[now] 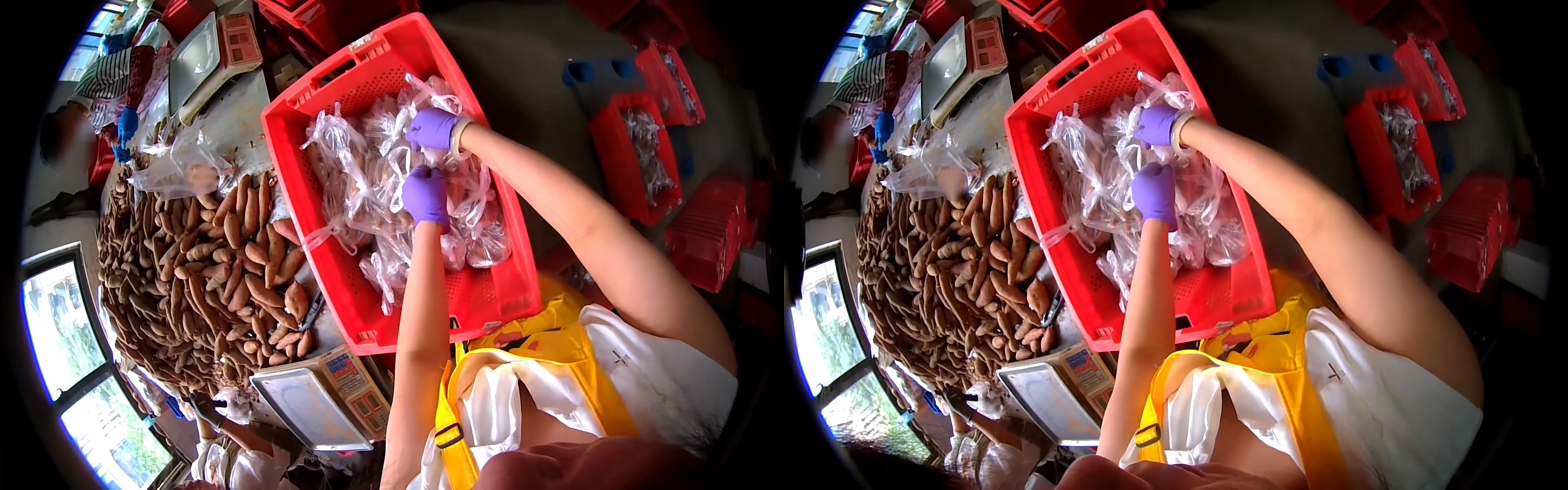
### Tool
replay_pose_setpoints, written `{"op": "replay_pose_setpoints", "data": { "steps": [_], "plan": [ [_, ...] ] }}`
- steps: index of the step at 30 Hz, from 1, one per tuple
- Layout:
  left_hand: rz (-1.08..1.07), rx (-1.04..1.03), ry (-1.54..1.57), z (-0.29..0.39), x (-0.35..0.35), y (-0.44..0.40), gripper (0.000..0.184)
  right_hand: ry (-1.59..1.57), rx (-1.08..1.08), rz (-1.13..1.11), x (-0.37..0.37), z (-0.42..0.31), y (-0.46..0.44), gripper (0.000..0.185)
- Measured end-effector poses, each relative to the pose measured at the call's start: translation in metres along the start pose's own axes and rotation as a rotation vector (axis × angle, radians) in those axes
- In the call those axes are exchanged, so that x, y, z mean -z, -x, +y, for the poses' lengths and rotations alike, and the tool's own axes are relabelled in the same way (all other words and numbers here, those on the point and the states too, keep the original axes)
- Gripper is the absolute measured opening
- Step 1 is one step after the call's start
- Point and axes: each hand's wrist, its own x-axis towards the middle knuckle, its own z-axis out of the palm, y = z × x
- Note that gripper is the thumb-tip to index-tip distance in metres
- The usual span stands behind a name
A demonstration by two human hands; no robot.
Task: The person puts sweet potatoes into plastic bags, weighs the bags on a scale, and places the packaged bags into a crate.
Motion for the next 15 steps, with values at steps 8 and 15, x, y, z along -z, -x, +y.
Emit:
{"op": "replay_pose_setpoints", "data": {
  "steps": [8, 15],
  "plan": [
    [-0.070, 0.319, 0.941, -0.001, 0.051, -0.020, 0.023, 0.240, 0.050, 0.091, -0.014, 0.023, -0.019, 0.020],
    [-0.146, 0.051, 0.086, 0.007, 0.006, 0.002, 0.032, -0.159, -0.073, 0.011, 0.011, -0.007, 0.003, 0.031]
  ]
}}
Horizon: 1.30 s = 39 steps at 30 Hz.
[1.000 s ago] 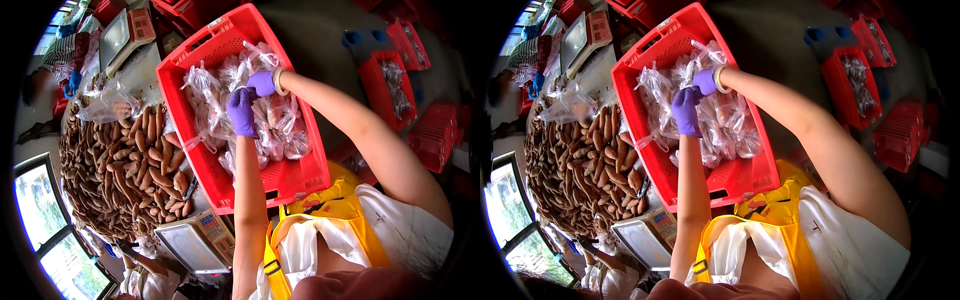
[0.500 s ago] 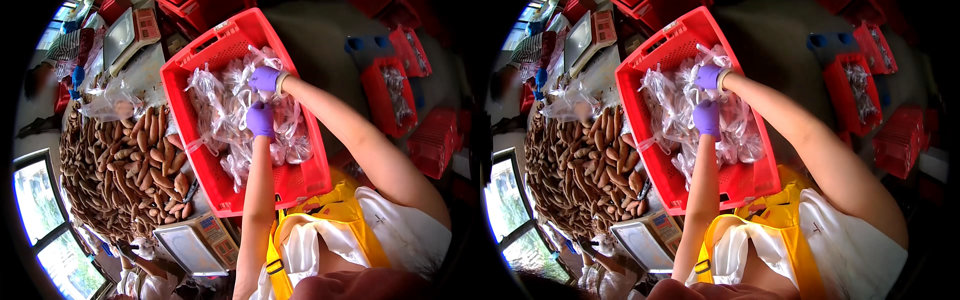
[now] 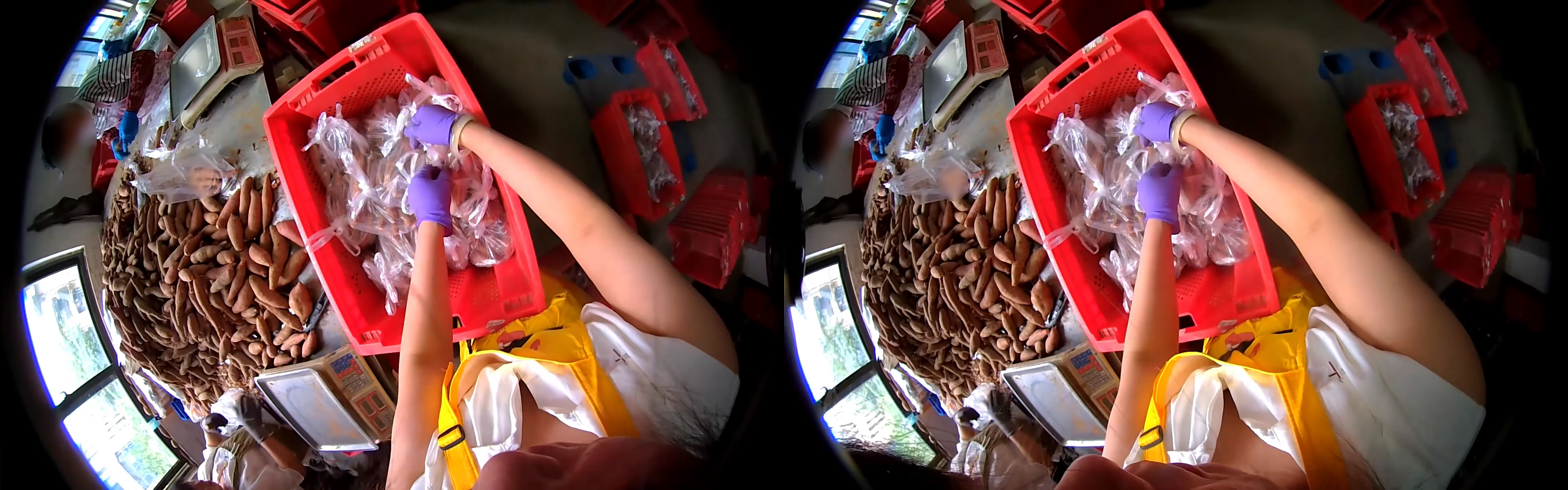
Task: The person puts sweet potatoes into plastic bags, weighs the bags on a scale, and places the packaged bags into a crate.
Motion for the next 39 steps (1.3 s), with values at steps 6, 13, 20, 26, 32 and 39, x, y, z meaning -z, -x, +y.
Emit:
{"op": "replay_pose_setpoints", "data": {
  "steps": [6, 13, 20, 26, 32, 39],
  "plan": [
    [0.049, 0.002, 0.314, -0.024, -0.012, -0.005, 0.022, -0.047, 0.252, 0.026, -0.007, 0.018, -0.008, 0.022],
    [-0.126, 0.221, 0.744, -0.003, 0.000, -0.021, 0.019, -0.221, 0.224, -0.182, 0.005, -0.006, -0.001, 0.017],
    [0.023, 0.145, 0.761, -0.012, 0.006, -0.006, 0.009, -0.529, 0.218, -0.032, 0.008, 0.002, 0.003, 0.027],
    [-0.105, 0.194, 0.905, -0.012, 0.013, -0.013, 0.020, -0.323, 0.455, -0.050, 0.015, -0.010, 0.011, 0.023],
    [0.021, 0.152, 0.773, -0.005, 0.001, -0.015, 0.018, -0.459, 0.573, -0.091, 0.002, 0.000, 0.009, 0.026],
    [0.124, 0.053, 0.929, -0.019, 0.000, -0.004, 0.019, -0.118, 0.254, -0.135, -0.006, 0.004, 0.013, 0.034]
  ]
}}
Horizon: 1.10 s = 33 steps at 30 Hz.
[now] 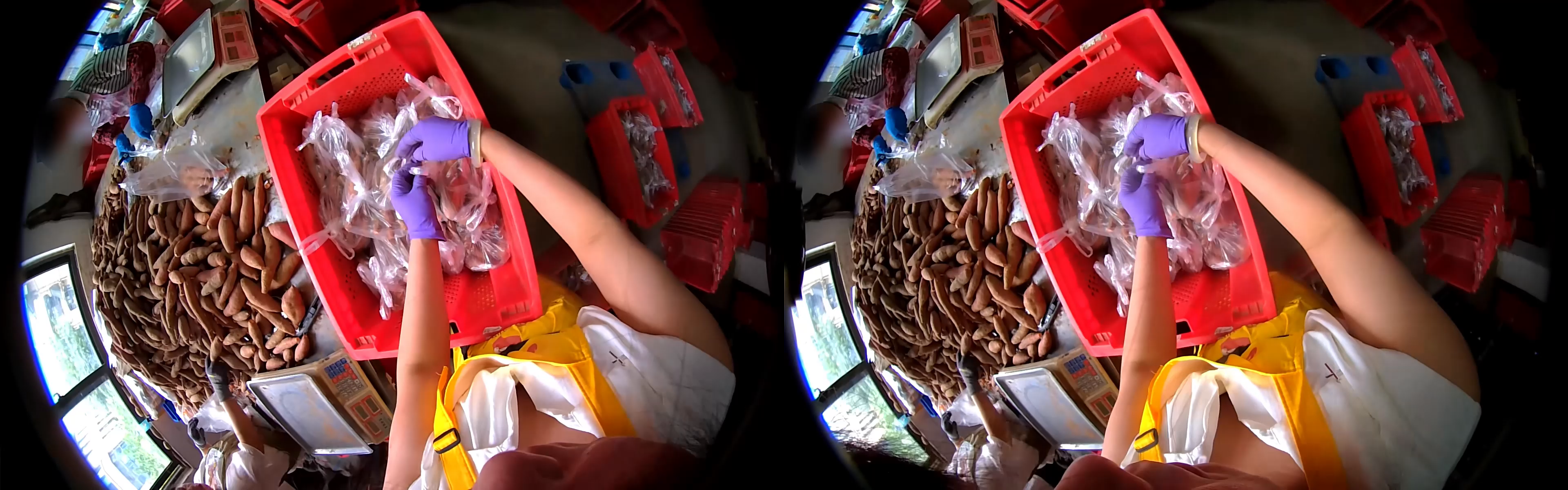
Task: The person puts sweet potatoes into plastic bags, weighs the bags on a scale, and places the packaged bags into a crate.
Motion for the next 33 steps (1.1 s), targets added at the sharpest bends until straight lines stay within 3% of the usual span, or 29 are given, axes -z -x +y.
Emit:
{"op": "replay_pose_setpoints", "data": {
  "steps": [2, 5, 7, 10, 14, 16, 17, 19, 21, 23, 24, 25, 27, 28, 33],
  "plan": [
    [-0.012, -0.003, -0.006, -0.002, 0.002, -0.002, 0.020, -0.010, -0.054, 0.025, 0.001, -0.004, 0.006, 0.035],
    [-0.147, 0.129, 0.249, 0.002, 0.000, -0.006, 0.027, 0.013, -0.130, 0.041, 0.004, -0.004, 0.011, 0.036],
    [-0.191, 0.143, 0.349, 0.007, -0.002, -0.004, 0.029, 0.408, -0.083, -0.160, 0.007, -0.004, 0.015, 0.048],
    [-0.351, 0.158, 0.552, 0.010, -0.002, -0.001, 0.038, 0.301, -0.121, -0.178, 0.010, -0.008, 0.008, 0.044],
    [-0.355, 0.159, 0.592, 0.019, -0.004, 0.008, 0.035, 0.218, -0.138, -0.140, 0.010, -0.007, 0.010, 0.032],
    [-0.199, 0.309, 0.660, 0.043, -0.015, 0.015, 0.034, 0.221, -0.089, -0.126, 0.011, -0.008, 0.009, 0.030],
    [-0.199, 0.308, 0.662, 0.035, -0.010, 0.013, 0.034, 0.336, -0.177, -0.048, 0.012, -0.016, 0.010, 0.026],
    [-0.205, 0.173, 0.011, 0.024, -0.002, 0.007, 0.033, 0.453, -0.260, 0.025, 0.013, -0.019, 0.010, 0.022],
    [-0.140, 0.173, -0.001, 0.021, -0.008, 0.009, 0.033, 0.296, -0.173, 0.231, 0.011, -0.007, 0.009, 0.019],
    [0.007, 0.160, -0.104, 0.024, -0.014, 0.014, 0.026, 0.315, -0.129, 0.219, 0.012, -0.010, 0.007, 0.019],
    [0.092, -0.059, -0.293, 0.009, -0.017, 0.007, 0.037, 0.321, -0.120, 0.175, 0.012, -0.011, 0.008, 0.018],
    [0.091, -0.058, -0.290, 0.018, -0.026, 0.012, 0.037, 0.326, -0.110, 0.130, 0.013, -0.014, 0.009, 0.018],
    [0.129, -0.101, -0.804, 0.050, -0.048, 0.026, 0.053, 0.260, -0.078, 0.126, 0.013, -0.010, 0.011, 0.018],
    [0.127, -0.184, -0.855, 0.046, -0.049, 0.021, 0.062, 0.193, -0.045, 0.126, 0.014, -0.011, 0.011, 0.019],
    [0.104, -0.348, -0.969, 0.039, -0.043, 0.043, 0.061, 0.150, -0.119, 0.103, 0.021, -0.013, 0.011, 0.020]
  ]
}}
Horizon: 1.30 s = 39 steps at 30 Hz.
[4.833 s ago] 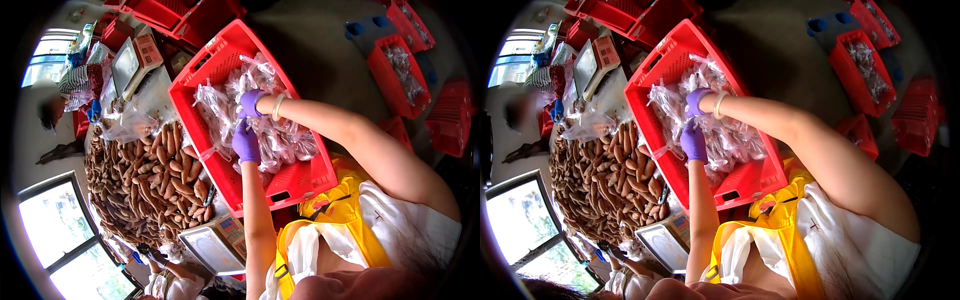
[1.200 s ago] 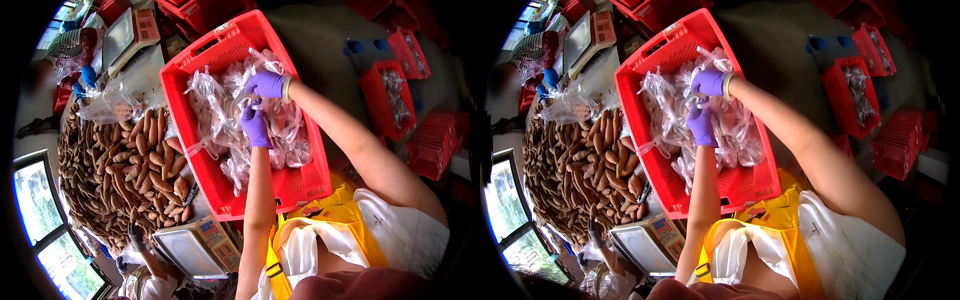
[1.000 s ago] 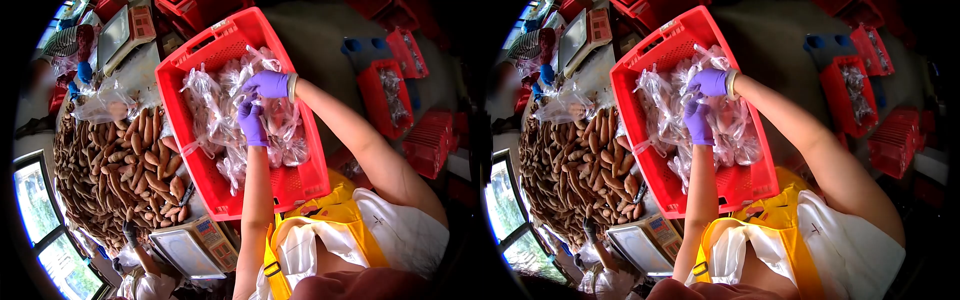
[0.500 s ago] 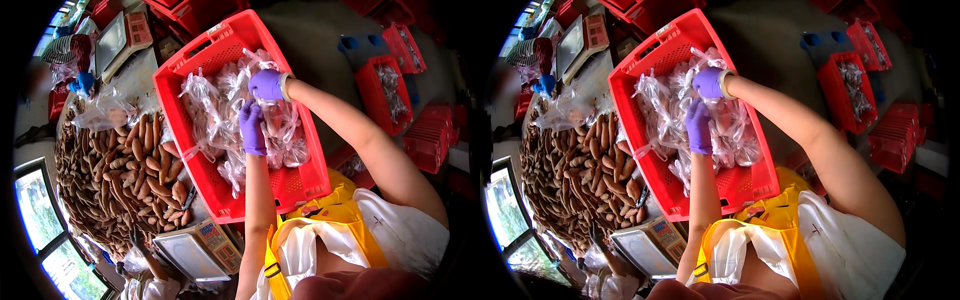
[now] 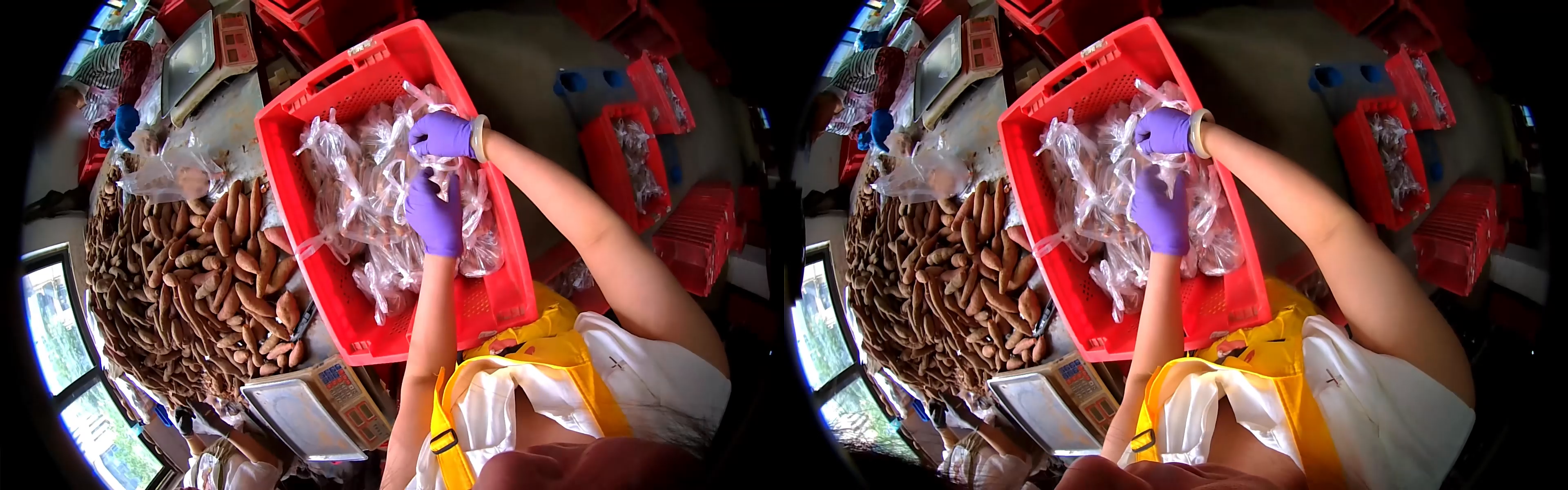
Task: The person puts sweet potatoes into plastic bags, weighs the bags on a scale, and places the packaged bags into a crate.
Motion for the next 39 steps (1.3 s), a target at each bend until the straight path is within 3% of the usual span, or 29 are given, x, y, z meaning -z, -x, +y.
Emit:
{"op": "replay_pose_setpoints", "data": {
  "steps": [2, 4, 6, 7, 9, 10, 12, 13, 15, 16, 18, 20, 24, 26, 27, 28, 30, 32, 33, 34, 37, 39],
  "plan": [
    [-0.088, -0.341, -0.247, 0.005, 0.004, 0.007, 0.063, -0.087, -0.119, -0.049, 0.001, -0.003, 0.000, 0.018],
    [-0.050, -0.408, -0.367, 0.017, 0.009, 0.004, 0.065, -0.074, -0.075, -0.048, -0.003, -0.002, -0.001, 0.018],
    [-0.218, -0.346, -0.426, -0.004, -0.008, -0.007, 0.050, -0.048, -0.029, -0.041, -0.005, -0.001, -0.003, 0.018],
    [-0.188, -0.363, -0.299, -0.010, -0.012, -0.015, 0.027, -0.042, 0.033, -0.009, -0.005, 0.001, -0.001, 0.016],
    [-0.151, -0.373, -0.187, -0.019, -0.017, -0.012, 0.018, -0.029, 0.101, 0.016, -0.003, 0.005, -0.001, 0.015],
    [-0.119, -0.385, -0.083, -0.019, -0.015, -0.010, 0.018, 0.073, -0.017, 0.071, -0.003, 0.010, -0.005, 0.016],
    [-0.162, -0.286, -0.089, -0.034, -0.008, 0.007, 0.023, 0.167, -0.134, 0.130, -0.002, 0.010, -0.011, 0.019],
    [-0.201, -0.218, -0.055, -0.046, -0.007, 0.015, 0.025, 0.636, -0.005, 0.009, -0.001, 0.002, -0.016, 0.019],
    [-0.272, -0.077, -0.024, -0.052, -0.001, 0.034, 0.028, 0.959, -0.007, -0.093, -0.008, -0.001, -0.029, 0.020],
    [-0.281, -0.083, -0.029, -0.054, -0.007, 0.039, 0.028, 0.951, -0.015, -0.088, -0.018, 0.005, -0.034, 0.020],
    [-0.228, -0.003, 0.024, -0.063, -0.016, 0.045, 0.027, 0.756, -0.255, -0.004, -0.035, 0.013, -0.042, 0.019],
    [-0.303, 0.043, -0.027, -0.058, -0.009, 0.038, 0.028, 0.675, -0.371, -0.043, -0.015, -0.010, -0.035, 0.024],
    [-0.297, -0.057, 0.187, -0.061, 0.018, 0.035, 0.026, 1.342, -0.056, -0.352, 0.006, -0.032, -0.013, 0.022],
    [-0.332, 0.104, 0.211, -0.052, 0.041, 0.033, 0.034, 0.976, -0.241, -0.139, -0.002, -0.053, 0.015, 0.022],
    [-0.232, 0.100, 0.418, -0.055, 0.042, 0.031, 0.043, 0.946, -0.172, -0.047, -0.016, -0.048, 0.028, 0.016],
    [-0.128, 0.084, 0.430, -0.058, 0.040, 0.025, 0.042, 0.914, -0.103, 0.047, -0.030, -0.044, 0.042, 0.013],
    [-0.078, 0.126, 0.381, -0.067, 0.040, 0.009, 0.043, 1.010, -0.128, 0.000, -0.043, -0.074, 0.075, 0.014],
    [-0.030, 0.064, 0.297, -0.064, 0.044, -0.006, 0.043, 0.984, -0.231, -0.339, -0.057, -0.070, 0.082, 0.016],
    [0.052, -0.005, 0.253, -0.067, 0.043, -0.013, 0.043, 0.972, -0.383, -0.506, -0.063, -0.073, 0.080, 0.035],
    [0.134, -0.074, 0.207, -0.071, 0.044, -0.019, 0.043, 0.976, -0.382, -0.502, -0.067, -0.069, 0.079, 0.035],
    [0.191, 0.031, 0.189, -0.085, 0.064, -0.026, 0.043, 1.011, -0.403, -0.654, -0.091, -0.051, 0.069, 0.032],
    [0.259, 0.056, 0.094, -0.104, 0.079, -0.028, 0.043, 0.991, -0.381, -0.616, -0.092, -0.056, 0.062, 0.032]
  ]
}}
